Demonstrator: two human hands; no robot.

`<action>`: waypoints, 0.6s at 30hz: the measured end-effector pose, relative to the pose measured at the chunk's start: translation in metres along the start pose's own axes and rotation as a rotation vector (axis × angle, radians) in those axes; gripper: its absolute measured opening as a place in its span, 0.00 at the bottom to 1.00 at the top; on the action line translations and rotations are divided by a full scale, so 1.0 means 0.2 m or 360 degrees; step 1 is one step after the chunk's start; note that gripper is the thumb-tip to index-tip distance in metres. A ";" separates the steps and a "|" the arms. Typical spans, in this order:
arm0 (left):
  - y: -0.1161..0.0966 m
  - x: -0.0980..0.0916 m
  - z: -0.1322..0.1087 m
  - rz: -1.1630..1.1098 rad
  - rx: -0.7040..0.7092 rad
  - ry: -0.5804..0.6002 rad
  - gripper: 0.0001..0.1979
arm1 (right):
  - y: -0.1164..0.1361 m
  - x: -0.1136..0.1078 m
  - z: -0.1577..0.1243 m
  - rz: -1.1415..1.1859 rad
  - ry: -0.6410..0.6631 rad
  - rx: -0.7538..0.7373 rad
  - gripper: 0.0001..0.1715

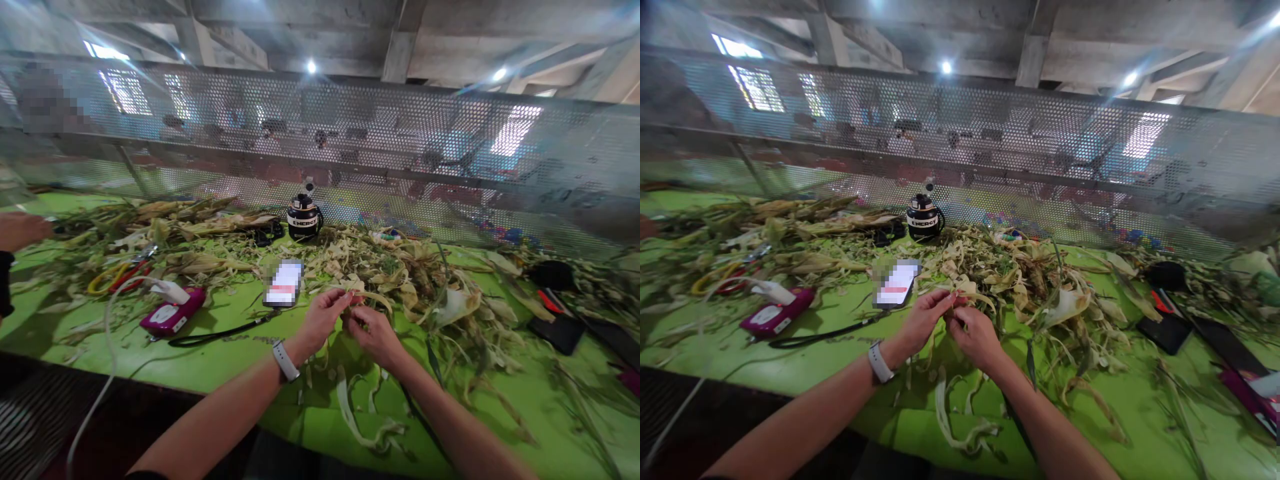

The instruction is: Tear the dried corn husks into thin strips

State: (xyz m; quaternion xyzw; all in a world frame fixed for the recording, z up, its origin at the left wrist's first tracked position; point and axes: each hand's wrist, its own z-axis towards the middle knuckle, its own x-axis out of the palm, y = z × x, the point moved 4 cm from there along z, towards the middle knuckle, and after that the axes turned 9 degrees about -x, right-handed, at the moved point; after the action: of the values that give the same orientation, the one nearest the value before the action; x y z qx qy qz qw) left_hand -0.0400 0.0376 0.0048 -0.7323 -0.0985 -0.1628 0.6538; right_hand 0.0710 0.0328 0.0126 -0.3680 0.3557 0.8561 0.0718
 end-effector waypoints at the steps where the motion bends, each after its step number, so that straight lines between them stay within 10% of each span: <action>1: -0.01 0.00 0.00 0.0015 -0.0005 0.0003 0.14 | 0.00 0.00 0.00 0.0087 0.0046 0.0031 0.14; 11: -0.02 -0.03 0.01 -0.0111 -0.0091 -0.0048 0.14 | 0.04 0.05 -0.03 0.0518 0.0409 0.0113 0.18; 18: -0.04 -0.02 -0.01 -0.0228 -0.0198 -0.0002 0.14 | -0.02 -0.03 -0.02 0.0655 0.0033 0.0520 0.27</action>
State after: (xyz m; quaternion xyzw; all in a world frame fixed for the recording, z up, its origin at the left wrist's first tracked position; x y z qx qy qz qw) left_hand -0.0462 0.0359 0.0107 -0.7626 -0.1408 -0.2144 0.5938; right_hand 0.0797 0.0342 0.0116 -0.2802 0.5573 0.7801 -0.0490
